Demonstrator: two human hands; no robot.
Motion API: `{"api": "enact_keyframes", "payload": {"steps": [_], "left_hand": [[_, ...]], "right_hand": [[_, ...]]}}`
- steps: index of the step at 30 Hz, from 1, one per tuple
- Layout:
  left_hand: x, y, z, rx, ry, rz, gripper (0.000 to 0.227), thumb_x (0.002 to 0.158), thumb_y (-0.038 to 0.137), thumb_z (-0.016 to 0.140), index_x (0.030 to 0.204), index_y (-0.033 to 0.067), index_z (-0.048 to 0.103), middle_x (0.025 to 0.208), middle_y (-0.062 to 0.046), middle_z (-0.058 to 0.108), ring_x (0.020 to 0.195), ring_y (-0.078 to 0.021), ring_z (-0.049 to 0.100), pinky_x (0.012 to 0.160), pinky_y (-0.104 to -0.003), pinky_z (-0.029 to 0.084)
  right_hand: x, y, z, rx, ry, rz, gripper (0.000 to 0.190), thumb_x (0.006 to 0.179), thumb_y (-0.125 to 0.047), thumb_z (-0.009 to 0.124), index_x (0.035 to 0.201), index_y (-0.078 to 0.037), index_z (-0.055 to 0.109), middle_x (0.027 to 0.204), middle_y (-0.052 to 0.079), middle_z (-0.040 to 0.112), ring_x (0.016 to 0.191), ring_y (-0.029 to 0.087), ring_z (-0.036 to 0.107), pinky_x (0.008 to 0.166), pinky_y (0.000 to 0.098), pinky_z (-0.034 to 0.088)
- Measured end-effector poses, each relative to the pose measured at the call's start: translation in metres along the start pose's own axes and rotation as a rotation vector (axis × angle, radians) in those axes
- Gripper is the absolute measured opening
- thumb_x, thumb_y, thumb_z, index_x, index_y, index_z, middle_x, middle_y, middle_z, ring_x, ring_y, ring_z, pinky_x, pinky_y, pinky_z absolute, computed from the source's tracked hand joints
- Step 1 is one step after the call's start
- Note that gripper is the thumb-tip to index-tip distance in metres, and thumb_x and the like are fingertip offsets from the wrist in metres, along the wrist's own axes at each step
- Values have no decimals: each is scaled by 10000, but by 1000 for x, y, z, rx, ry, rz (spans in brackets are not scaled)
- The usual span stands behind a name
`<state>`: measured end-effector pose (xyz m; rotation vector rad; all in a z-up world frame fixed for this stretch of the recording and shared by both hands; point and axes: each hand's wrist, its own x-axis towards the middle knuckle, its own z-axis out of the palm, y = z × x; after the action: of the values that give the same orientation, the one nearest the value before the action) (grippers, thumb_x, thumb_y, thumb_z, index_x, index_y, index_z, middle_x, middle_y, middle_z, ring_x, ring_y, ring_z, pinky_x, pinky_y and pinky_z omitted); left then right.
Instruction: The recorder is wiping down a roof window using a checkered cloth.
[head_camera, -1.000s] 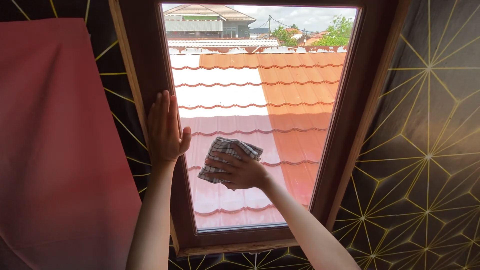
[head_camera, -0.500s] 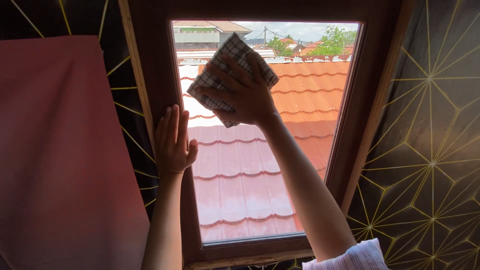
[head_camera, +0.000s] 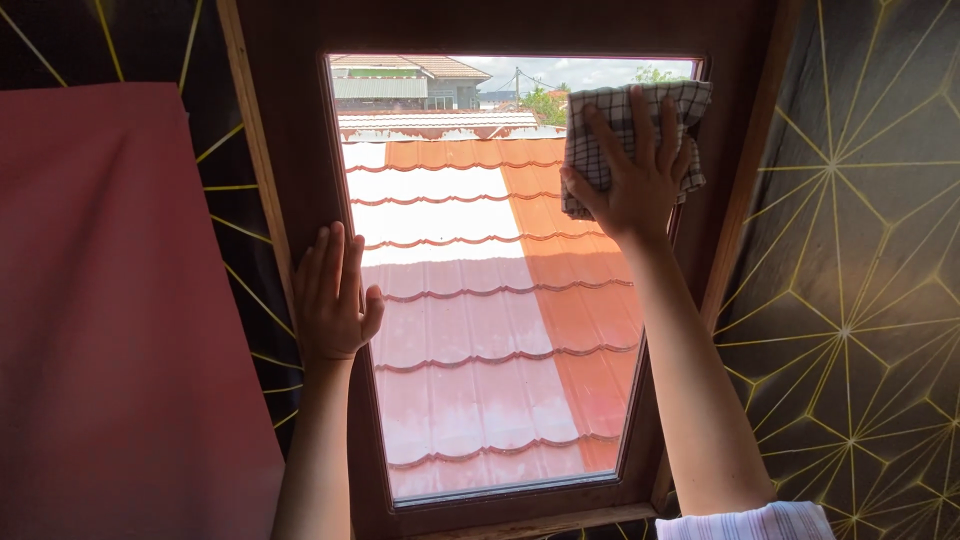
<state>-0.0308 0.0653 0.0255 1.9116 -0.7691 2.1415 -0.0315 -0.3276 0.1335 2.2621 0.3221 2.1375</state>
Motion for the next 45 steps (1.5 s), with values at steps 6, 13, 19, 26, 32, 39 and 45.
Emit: {"api": "enact_keyframes", "payload": {"steps": [6, 13, 19, 26, 32, 39, 45], "left_hand": [[-3, -1, 2, 9, -12, -9, 501, 1042, 261, 432, 1435, 2, 603, 1556, -219, 517, 1438, -384, 513, 1198, -523, 405], [-5, -3, 4, 2, -9, -5, 473, 1058, 278, 440, 1391, 2, 631, 1553, -226, 516, 1443, -386, 509, 1197, -525, 408], [-7, -3, 5, 21, -20, -5, 482, 1069, 278, 424, 1401, -1, 633, 1561, -224, 517, 1446, -390, 511, 1202, -528, 403], [-8, -4, 5, 26, -16, -12, 479, 1070, 278, 418, 1403, 10, 632, 1563, -216, 514, 1444, -385, 511, 1199, -528, 399], [-7, -4, 5, 29, -25, -14, 470, 1061, 264, 430, 1410, 17, 624, 1570, -214, 505, 1446, -382, 510, 1203, -532, 402], [-7, -5, 6, 25, -23, -19, 461, 1028, 237, 465, 1404, 19, 618, 1568, -210, 500, 1441, -379, 510, 1191, -532, 410], [-6, -3, 5, 33, -21, -15, 462, 1011, 217, 484, 1413, 30, 615, 1565, -209, 505, 1437, -374, 517, 1184, -533, 419]], "right_hand": [[-41, -17, 16, -88, 46, 72, 653, 1033, -710, 587, 1583, -360, 548, 1703, 109, 308, 1562, 446, 215, 1190, 741, 176], [-144, -49, 21, -86, 25, 48, 620, 1012, -660, 577, 1530, -320, 601, 1681, 141, 347, 1551, 454, 233, 1200, 732, 180], [-278, -69, 23, -56, 14, -47, 573, 978, -658, 566, 1441, -326, 630, 1626, 162, 385, 1519, 453, 247, 1184, 722, 174], [-372, -77, 19, 9, -120, -85, 527, 969, -655, 583, 1416, -377, 612, 1631, 136, 352, 1522, 449, 216, 1177, 760, 130], [-247, -59, 27, -18, -69, -77, 590, 981, -649, 591, 1492, -356, 564, 1649, 174, 317, 1533, 498, 187, 1159, 807, 95], [-61, -59, 15, 35, -119, -37, 625, 1013, -647, 596, 1559, -353, 517, 1704, 155, 236, 1557, 518, 136, 1151, 826, 40], [-28, -88, 29, 22, -43, 44, 537, 1107, -570, 498, 1611, -385, 496, 1715, 143, 224, 1565, 509, 147, 1131, 846, 5]]}}
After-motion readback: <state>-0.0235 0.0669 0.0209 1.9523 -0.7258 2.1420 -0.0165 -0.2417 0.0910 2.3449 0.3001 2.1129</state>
